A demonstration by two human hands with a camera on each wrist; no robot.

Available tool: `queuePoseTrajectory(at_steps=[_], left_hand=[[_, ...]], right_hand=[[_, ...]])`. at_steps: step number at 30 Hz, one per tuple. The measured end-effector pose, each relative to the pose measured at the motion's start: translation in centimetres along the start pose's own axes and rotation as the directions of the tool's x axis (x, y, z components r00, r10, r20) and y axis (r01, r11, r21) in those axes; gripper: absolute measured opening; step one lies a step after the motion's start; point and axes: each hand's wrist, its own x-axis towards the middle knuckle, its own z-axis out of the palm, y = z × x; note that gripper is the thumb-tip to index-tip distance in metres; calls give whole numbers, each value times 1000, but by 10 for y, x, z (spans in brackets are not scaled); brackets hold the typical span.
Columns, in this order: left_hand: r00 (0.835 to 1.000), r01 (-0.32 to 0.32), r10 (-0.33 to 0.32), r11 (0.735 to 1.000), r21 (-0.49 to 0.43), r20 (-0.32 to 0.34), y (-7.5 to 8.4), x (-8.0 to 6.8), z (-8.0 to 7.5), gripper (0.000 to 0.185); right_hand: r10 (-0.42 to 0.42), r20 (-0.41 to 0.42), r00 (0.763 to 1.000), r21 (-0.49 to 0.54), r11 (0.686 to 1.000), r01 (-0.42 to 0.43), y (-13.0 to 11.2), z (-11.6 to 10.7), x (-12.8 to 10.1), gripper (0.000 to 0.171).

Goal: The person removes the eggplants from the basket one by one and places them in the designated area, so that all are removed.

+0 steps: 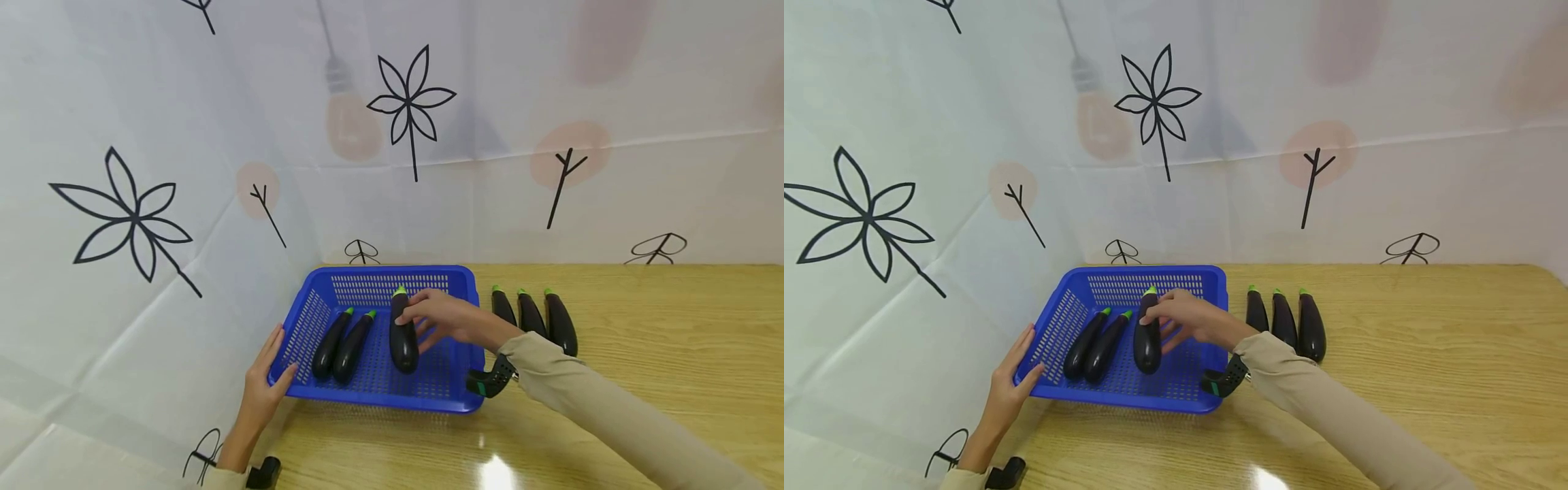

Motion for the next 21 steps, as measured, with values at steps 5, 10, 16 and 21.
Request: queuePoseTrajectory(at_steps=[5,10,16,21], left_hand=[[1000,2,-2,1000,18,10,2,0,-2,62],[1000,-8,8,1000,25,20,-17,-4,0,65],[998,-17,13,997,70,62,-43,-8,0,69],[993,-31,12,987,157,118,-43,-6,-5,70]], right_hand=[[-7,9,1000,-13,1000,7,-1,-6,-6,60],[-12,7,1000,-22,1000,12,-1,-12,-12,64],[-15,5,1000,-21,1000,15,-2,-22,-20,68],[-13,10,1000,4,1000,13,-4,-29,-27,70]])
